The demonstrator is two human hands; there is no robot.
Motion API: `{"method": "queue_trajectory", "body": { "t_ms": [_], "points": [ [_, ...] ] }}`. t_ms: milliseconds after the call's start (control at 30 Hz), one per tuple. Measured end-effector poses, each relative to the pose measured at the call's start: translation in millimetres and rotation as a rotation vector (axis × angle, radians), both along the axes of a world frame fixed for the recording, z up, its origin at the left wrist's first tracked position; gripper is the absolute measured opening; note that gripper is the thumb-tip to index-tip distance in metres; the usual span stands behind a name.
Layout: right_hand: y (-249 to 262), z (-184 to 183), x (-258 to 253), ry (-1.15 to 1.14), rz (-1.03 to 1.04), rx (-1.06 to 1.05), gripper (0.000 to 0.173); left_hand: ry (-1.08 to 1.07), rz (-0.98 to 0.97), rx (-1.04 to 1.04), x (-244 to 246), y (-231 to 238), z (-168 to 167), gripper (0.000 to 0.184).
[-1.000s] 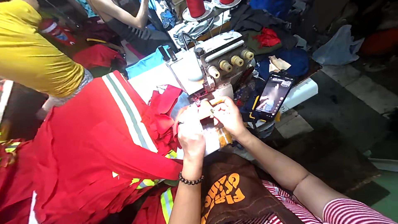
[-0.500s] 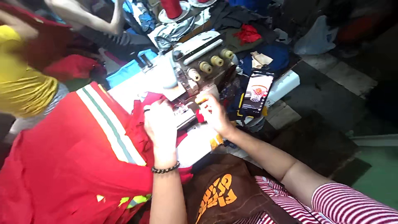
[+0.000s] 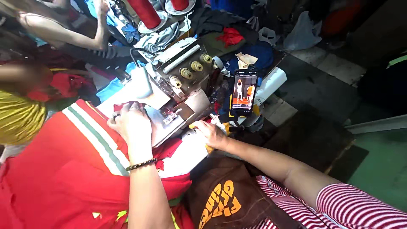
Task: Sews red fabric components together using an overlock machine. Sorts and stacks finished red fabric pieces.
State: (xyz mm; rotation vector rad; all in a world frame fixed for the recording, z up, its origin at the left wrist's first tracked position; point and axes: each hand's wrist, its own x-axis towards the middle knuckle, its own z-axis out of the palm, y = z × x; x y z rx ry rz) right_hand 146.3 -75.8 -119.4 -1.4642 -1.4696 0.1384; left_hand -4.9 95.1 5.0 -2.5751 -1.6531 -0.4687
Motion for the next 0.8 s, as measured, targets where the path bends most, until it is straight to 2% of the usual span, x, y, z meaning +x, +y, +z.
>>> {"method": "queue_trajectory", "body": {
  "t_ms": [100,233,333,400,467,533,600,800],
  "points": [
    [-0.2,0.7,0.0,-0.011,0.001,-0.002,0.021,-0.129,0.016,0.106,-16.2,-26.0,2.3,0.037],
    [-4.3,-1.7,-2.8,-0.040,0.093,0.046,0.020,-0.269,-0.005,0.359,-60.4,-100.9,-7.6,0.028],
    [-23.0,-2.1,-31.0,-0.181,0.285,0.224,0.013,-0.311,0.027,0.328,-100.2,-152.2,-22.3,0.022],
    [-38.2,14.4,-55.2,-0.276,0.569,0.302,0.011,-0.327,0.068,0.283,-125.6,-173.2,-34.9,0.021],
    [-46.6,28.0,-73.4,-0.437,0.849,0.221,0.018,-0.364,0.118,0.222,-146.2,-184.7,-45.2,0.020],
    [-43.5,22.3,-87.0,-0.607,0.972,0.128,0.030,-0.457,0.172,0.146,-159.4,-189.7,-52.7,0.019],
    [-34.5,5.2,-95.4,-0.687,0.947,0.164,0.031,-0.531,0.192,0.091,-164.5,-191.1,-54.4,0.019],
    [-28.6,0.3,-99.1,-0.604,0.974,0.225,0.024,-0.537,0.212,0.115,-167.2,-183.4,-56.4,0.018]
  ]
}}
